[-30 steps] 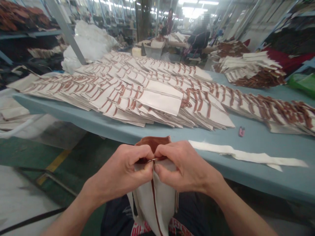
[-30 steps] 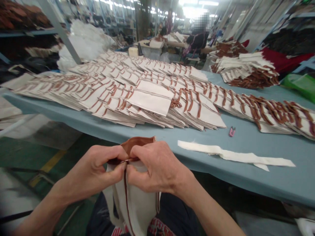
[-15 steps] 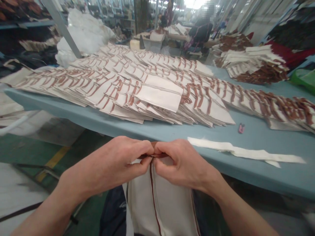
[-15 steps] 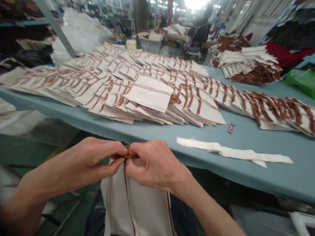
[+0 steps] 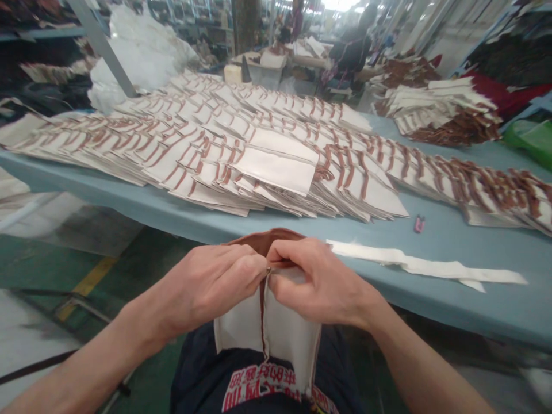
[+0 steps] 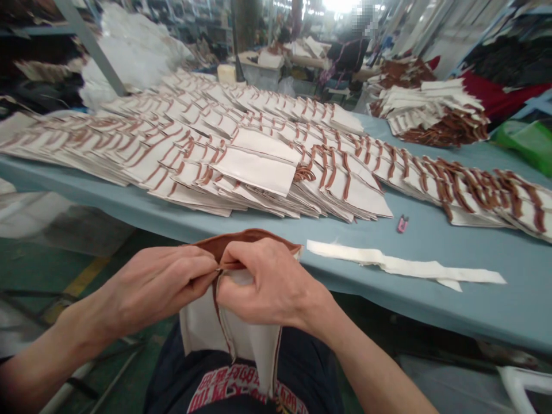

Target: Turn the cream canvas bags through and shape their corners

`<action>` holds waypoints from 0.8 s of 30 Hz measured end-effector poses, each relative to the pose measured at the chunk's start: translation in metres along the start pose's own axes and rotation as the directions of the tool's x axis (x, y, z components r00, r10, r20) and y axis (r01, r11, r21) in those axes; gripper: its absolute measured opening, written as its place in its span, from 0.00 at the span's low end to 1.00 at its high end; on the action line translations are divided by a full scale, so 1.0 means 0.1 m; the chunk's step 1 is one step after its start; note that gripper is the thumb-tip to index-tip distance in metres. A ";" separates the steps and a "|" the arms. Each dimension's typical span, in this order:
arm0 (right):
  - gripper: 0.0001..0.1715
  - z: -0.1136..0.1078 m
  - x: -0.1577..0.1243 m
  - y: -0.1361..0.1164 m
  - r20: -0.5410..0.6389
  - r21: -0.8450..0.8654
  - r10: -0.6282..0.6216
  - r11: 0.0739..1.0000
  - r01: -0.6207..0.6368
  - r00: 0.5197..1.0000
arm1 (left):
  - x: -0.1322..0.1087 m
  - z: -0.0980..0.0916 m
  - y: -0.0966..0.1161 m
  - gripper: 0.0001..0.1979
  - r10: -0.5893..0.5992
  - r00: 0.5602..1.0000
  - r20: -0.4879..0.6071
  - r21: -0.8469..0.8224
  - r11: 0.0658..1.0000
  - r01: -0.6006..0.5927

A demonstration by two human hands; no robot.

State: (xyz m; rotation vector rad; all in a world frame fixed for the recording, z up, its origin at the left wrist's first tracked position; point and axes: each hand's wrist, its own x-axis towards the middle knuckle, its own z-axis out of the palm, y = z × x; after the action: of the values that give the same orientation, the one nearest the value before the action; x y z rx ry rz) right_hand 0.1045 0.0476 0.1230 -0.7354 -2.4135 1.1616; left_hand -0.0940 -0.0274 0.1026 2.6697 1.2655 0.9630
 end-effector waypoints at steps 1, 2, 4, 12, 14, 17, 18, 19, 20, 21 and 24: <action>0.04 -0.01 0.00 0.01 0.020 0.055 0.033 0.998 -0.034 0.999 | 0.00 0.00 -0.02 0.07 0.067 0.998 -0.004 0.011 0.998 -0.066; 0.03 -0.03 0.01 0.01 0.046 0.111 0.076 0.991 -0.080 0.996 | 0.00 -0.01 -0.03 0.06 0.120 0.993 0.014 0.016 0.993 -0.121; 0.04 -0.04 0.00 0.04 0.126 0.233 0.168 0.953 -0.194 0.978 | 0.00 -0.03 -0.04 0.05 0.148 0.988 0.049 0.005 0.989 -0.148; 0.12 0.01 0.03 0.19 0.297 0.518 0.162 0.801 -0.301 0.941 | -0.04 -0.08 -0.06 0.09 0.163 0.972 0.169 0.045 0.984 -0.172; 0.11 0.04 0.05 0.19 0.307 0.533 0.174 0.783 -0.321 0.936 | -0.04 -0.08 -0.06 0.10 0.163 0.969 0.186 0.078 0.981 -0.179; 0.10 0.08 0.04 0.19 0.317 0.549 0.197 0.759 -0.349 0.928 | -0.03 -0.05 -0.06 0.11 0.164 0.971 0.172 0.130 0.974 -0.188; 0.09 0.10 0.02 0.19 0.315 0.542 0.209 0.761 -0.356 0.926 | -0.04 -0.04 -0.05 0.11 0.154 0.974 0.166 0.135 0.975 -0.177; 0.08 0.11 0.01 0.19 0.311 0.528 0.221 0.768 -0.361 0.924 | -0.04 -0.02 -0.05 0.11 0.134 0.980 0.149 0.126 0.980 -0.154; 0.07 0.12 -0.01 0.19 0.304 0.512 0.231 0.779 -0.363 0.924 | -0.05 0.00 -0.04 0.11 0.105 0.986 0.128 0.103 0.988 -0.118; 0.06 0.13 -0.03 0.19 0.288 0.493 0.238 0.794 -0.356 0.928 | -0.06 0.01 -0.02 0.10 0.061 0.993 0.103 0.070 0.995 -0.069; 0.04 0.13 -0.09 0.16 0.198 0.420 0.222 0.861 -0.287 0.955 | -0.07 0.02 0.03 0.10 -0.086 0.994 0.071 -0.056 0.994 0.090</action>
State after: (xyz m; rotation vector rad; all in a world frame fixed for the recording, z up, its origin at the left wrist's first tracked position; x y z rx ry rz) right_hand 0.1097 0.0428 0.1017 -0.8564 -2.0671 1.8522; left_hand -0.0943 -0.0342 0.0979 2.5556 1.3078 0.8757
